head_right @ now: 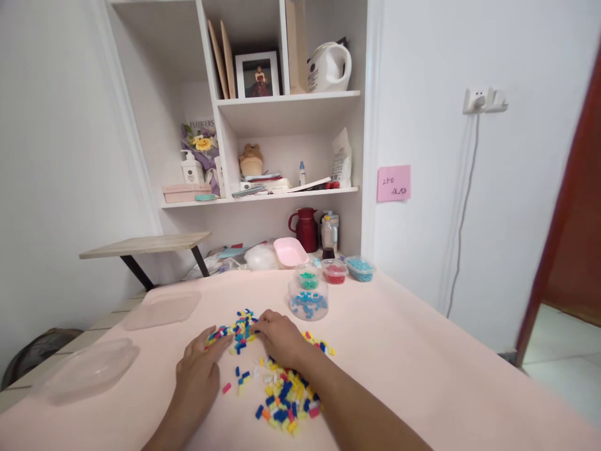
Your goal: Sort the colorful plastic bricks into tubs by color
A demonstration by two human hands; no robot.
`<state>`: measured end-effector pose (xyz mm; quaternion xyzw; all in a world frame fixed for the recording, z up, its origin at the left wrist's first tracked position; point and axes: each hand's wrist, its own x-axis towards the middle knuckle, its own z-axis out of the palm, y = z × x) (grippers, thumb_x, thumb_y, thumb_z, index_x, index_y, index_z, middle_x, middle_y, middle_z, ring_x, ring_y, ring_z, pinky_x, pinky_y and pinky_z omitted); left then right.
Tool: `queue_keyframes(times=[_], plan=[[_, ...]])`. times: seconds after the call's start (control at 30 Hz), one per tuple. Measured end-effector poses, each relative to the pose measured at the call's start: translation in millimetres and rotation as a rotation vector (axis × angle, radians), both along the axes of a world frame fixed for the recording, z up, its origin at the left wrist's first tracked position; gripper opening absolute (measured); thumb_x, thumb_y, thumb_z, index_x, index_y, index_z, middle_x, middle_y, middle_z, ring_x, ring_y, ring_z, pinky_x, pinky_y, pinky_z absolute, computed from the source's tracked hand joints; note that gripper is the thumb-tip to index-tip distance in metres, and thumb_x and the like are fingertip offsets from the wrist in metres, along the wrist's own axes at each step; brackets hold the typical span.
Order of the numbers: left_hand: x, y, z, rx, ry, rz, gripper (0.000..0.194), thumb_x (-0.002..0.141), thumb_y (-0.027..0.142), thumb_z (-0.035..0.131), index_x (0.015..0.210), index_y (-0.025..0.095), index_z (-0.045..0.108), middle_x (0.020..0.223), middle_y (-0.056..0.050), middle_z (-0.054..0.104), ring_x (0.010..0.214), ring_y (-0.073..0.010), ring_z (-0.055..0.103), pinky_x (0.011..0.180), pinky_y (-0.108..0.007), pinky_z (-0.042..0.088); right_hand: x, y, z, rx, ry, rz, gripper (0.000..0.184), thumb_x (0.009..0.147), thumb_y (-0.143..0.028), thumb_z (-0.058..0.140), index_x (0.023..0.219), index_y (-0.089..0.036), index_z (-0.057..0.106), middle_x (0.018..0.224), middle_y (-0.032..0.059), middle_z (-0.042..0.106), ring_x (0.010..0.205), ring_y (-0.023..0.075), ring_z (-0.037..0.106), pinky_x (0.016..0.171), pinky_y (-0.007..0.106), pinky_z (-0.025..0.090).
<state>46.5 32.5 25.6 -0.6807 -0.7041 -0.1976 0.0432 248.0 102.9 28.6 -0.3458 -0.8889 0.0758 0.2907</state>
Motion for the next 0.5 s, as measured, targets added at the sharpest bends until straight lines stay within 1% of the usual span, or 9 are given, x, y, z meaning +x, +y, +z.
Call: queue_keyframes(times=[0.1,0.2,0.27,0.37,0.43,0.5], plan=[[3.4,-2.4,0.5,-0.020,0.011,-0.012,0.077,0.074,-0.007,0.038,0.131,0.042,0.055,0.147,-0.004,0.041,0.135,-0.0241,0.035,0.105,-0.044,0.034,-0.4,0.7,-0.8,0.017,-0.063,-0.016,0.030,0.094,-0.022,0.045,0.114,-0.027,0.067,0.105,0.0077,0.063,0.099,0.0210,0.056,0.087,0.032,0.042],[6.0,-3.6,-0.2,-0.059,0.027,-0.038,0.079,0.071,-0.008,0.040,0.128,0.044,0.057,0.148,-0.003,0.039,0.137,-0.0245,0.032,0.107,-0.045,0.031,-1.5,-0.8,0.3,0.020,-0.122,-0.005,0.027,0.093,-0.020,0.047,0.106,-0.026,0.070,0.101,0.0070,0.064,0.097,0.0212,0.056,0.086,0.032,0.040],[5.8,-2.9,-1.2,-0.068,0.024,-0.041,0.079,0.071,-0.008,0.040,0.128,0.045,0.057,0.149,-0.002,0.038,0.138,-0.0238,0.031,0.107,-0.044,0.030,-2.4,-2.1,1.4,0.005,-0.109,-0.007,0.029,0.093,-0.018,0.045,0.105,-0.026,0.070,0.100,0.0067,0.064,0.097,0.0203,0.056,0.085,0.031,0.040],[3.8,-0.6,-3.2,-0.072,0.015,-0.040,0.080,0.072,-0.006,0.042,0.134,0.043,0.051,0.150,-0.003,0.037,0.138,-0.0234,0.030,0.106,-0.042,0.031,-3.5,-3.4,1.9,0.001,-0.088,-0.028,0.030,0.095,-0.020,0.041,0.107,-0.025,0.069,0.101,0.0069,0.063,0.097,0.0194,0.055,0.084,0.029,0.041],[2.6,0.6,-4.9,-0.076,0.025,-0.049,0.079,0.072,-0.005,0.045,0.134,0.043,0.051,0.152,-0.004,0.035,0.139,-0.0241,0.030,0.106,-0.043,0.031,-3.7,-3.4,1.2,0.007,-0.103,-0.029,0.030,0.093,-0.019,0.044,0.108,-0.026,0.069,0.099,0.0066,0.063,0.096,0.0198,0.055,0.085,0.030,0.040],[1.9,1.0,-6.8,-0.082,0.039,-0.059,0.078,0.071,-0.004,0.047,0.132,0.043,0.053,0.153,-0.003,0.034,0.139,-0.0248,0.029,0.107,-0.043,0.029,-3.4,-2.9,0.1,-0.001,-0.113,-0.018,0.030,0.090,-0.015,0.047,0.106,-0.026,0.070,0.098,0.0058,0.064,0.096,0.0200,0.055,0.085,0.030,0.040]])
